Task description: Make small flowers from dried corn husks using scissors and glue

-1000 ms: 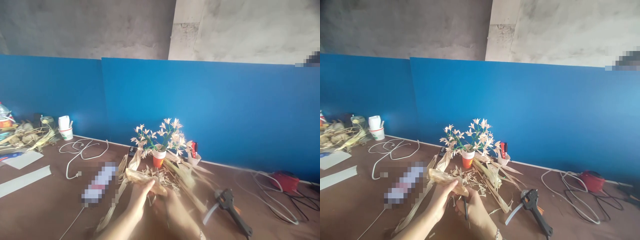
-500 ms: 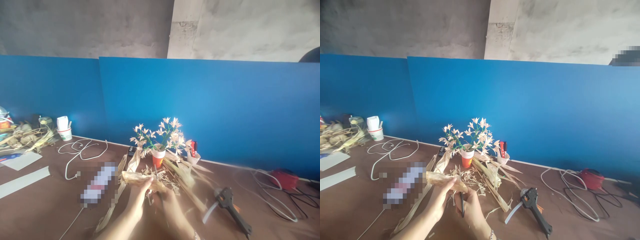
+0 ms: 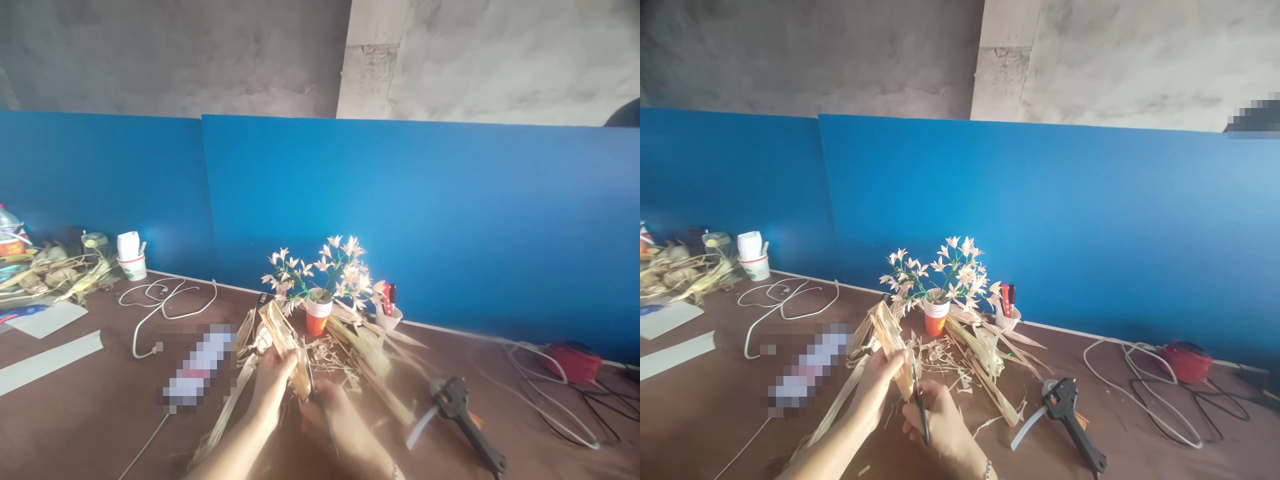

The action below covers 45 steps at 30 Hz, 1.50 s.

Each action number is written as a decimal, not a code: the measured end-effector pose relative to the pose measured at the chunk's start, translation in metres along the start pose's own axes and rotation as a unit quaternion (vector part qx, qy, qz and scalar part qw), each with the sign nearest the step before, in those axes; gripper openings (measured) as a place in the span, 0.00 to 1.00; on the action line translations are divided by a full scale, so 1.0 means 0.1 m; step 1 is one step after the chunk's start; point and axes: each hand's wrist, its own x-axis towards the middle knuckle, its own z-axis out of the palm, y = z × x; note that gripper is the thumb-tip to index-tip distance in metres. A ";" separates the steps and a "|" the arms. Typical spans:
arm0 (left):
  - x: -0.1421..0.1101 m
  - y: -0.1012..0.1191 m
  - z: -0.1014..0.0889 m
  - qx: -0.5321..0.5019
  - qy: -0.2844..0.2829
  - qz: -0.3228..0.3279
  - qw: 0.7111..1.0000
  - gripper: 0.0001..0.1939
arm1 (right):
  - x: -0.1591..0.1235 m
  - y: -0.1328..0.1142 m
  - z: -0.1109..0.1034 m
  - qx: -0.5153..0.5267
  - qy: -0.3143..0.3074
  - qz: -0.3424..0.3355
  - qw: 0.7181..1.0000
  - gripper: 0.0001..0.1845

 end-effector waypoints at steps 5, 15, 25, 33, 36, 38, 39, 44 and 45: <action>-0.06 0.02 0.03 -0.010 -0.007 0.002 1.000 0.14 | -0.02 -0.08 0.02 -0.052 -0.013 -0.024 0.998 0.16; -0.04 0.02 0.04 -0.018 -0.013 -0.021 1.000 0.15 | 0.08 0.11 -0.04 0.001 -0.012 -0.002 1.000 0.21; -0.02 -0.03 0.02 -0.012 0.002 -0.020 1.000 0.16 | -0.08 -0.19 0.05 -0.081 0.007 -0.032 0.996 0.15; 0.04 -0.13 -0.03 0.015 -0.003 0.005 1.000 0.20 | -0.12 -0.26 0.06 -0.107 -0.006 -0.062 0.992 0.14; 0.06 -0.15 -0.05 0.051 0.014 0.021 0.998 0.21 | -0.12 -0.26 0.06 -0.108 -0.009 -0.054 0.993 0.12; 0.08 -0.16 -0.07 0.067 0.017 0.025 0.997 0.21 | -0.13 -0.25 0.06 -0.097 0.003 -0.042 0.994 0.11; 0.08 -0.16 -0.07 0.074 0.015 0.027 0.997 0.21 | -0.13 -0.25 0.06 -0.094 0.006 -0.039 0.995 0.10; 0.12 -0.14 -0.10 0.100 0.011 0.051 0.994 0.22 | -0.12 -0.22 0.04 -0.109 -0.008 -0.048 0.993 0.08; 0.12 -0.14 -0.10 0.101 0.012 0.053 0.993 0.23 | -0.11 -0.22 0.03 -0.108 -0.009 -0.050 0.993 0.08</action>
